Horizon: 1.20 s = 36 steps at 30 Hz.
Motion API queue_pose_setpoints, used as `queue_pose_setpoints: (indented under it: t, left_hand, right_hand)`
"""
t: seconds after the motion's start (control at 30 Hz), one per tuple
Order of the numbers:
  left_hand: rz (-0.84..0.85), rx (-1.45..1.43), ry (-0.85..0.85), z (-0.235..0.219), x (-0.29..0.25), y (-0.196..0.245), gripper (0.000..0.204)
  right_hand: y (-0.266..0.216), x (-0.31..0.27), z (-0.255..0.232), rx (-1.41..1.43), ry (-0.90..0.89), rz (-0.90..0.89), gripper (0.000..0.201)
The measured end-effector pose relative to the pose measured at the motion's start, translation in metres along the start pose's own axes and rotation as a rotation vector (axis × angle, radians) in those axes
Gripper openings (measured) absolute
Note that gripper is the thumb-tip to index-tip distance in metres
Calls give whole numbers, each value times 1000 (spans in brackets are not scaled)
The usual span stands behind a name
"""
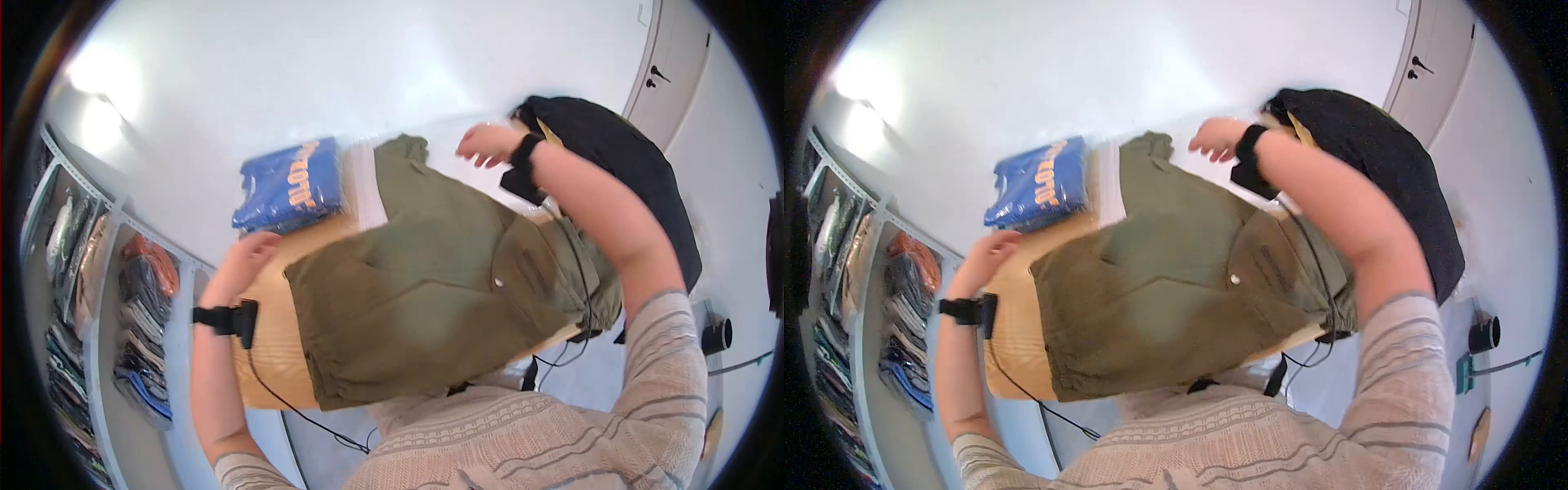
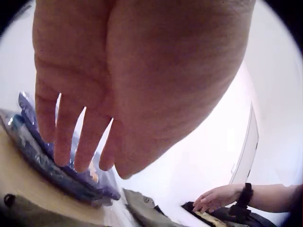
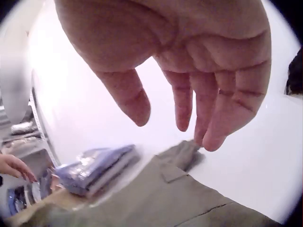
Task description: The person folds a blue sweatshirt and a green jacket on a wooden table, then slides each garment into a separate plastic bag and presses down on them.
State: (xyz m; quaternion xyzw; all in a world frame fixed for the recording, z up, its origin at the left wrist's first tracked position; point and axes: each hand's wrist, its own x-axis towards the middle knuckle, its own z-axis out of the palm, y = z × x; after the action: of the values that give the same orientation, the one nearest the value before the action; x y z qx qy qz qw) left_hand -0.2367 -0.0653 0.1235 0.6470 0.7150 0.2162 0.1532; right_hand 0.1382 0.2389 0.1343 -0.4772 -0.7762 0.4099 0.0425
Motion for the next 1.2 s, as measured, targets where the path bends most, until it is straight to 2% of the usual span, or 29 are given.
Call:
queue_pose_setpoints:
  t: [0.03, 0.07, 0.1, 0.17, 0.23, 0.33, 0.4, 0.5, 0.57, 0.67, 0.77, 0.8, 0.87, 0.9, 0.97, 1.0, 1.03, 1.07, 1.17, 1.2]
  left_hand:
    - [22, 42, -56, 12, 15, -6, 26]
    - [8, 20, -124, 22, 24, -5, 30]
    - [-62, 33, -179, 32, 32, 2, 36]
    - [-19, 28, -205, 53, 44, -8, 43]
    - [57, 101, -168, 68, 48, -9, 43]
    - [-57, 41, -260, 76, 51, -13, 42]
    - [-62, 71, -267, 79, 55, -18, 41]
    - [-4, 59, -200, 79, 48, -23, 32]
    - [200, 87, 15, 78, 44, -24, 25]
    - [196, 66, 94, 71, 32, -12, 19]
    - [187, 59, 92, 60, 13, 9, 19]
    - [261, 4, 128, 61, 6, 9, 18]
    - [226, -19, 97, 60, -13, 18, 18]
    - [197, -29, 79, 59, -23, 21, 17]
    - [178, -20, 29, 61, -41, 20, 18]
    - [172, -3, -68, 63, -51, 20, 20]
    - [166, 15, -162, 65, -59, 20, 21]
    - [105, 25, -277, 61, -66, 32, 26]
    - [135, 18, -219, 60, -69, 52, 30]
    - [148, 19, -218, 59, -64, 62, 30]
  right_hand:
    - [10, 40, 10, -80, -24, 30, 37]
    - [16, 64, 22, -148, -7, -14, 40]
    - [26, 95, 36, -170, 25, -29, 44]
    - [35, 119, 64, -117, 211, -202, 52]
    - [33, 120, 82, 55, 184, -108, 49]
    - [39, 131, 84, -86, 94, -51, 46]
    - [26, 99, 73, -15, 100, -109, 37]
    - [35, 100, 58, 251, 233, -202, 27]
    - [19, 65, 42, 411, 245, -216, 27]
    - [10, 23, 32, 620, 211, -306, 28]
    - [4, -24, 24, 561, 193, -396, 29]
    - [5, -40, 21, 521, 148, -422, 30]
    - [4, -77, 20, 462, 59, -448, 31]
    - [3, -96, 23, 380, 77, -490, 27]
    - [8, -128, 28, 274, -44, -437, 28]
    - [14, -139, 36, 239, -59, -405, 27]
    - [16, -153, 47, 262, -131, -501, 25]
    - [19, -161, 54, 134, -191, -531, 27]
    - [42, -175, 83, -177, -346, -608, 40]
    - [47, -176, 91, -248, -451, -572, 45]
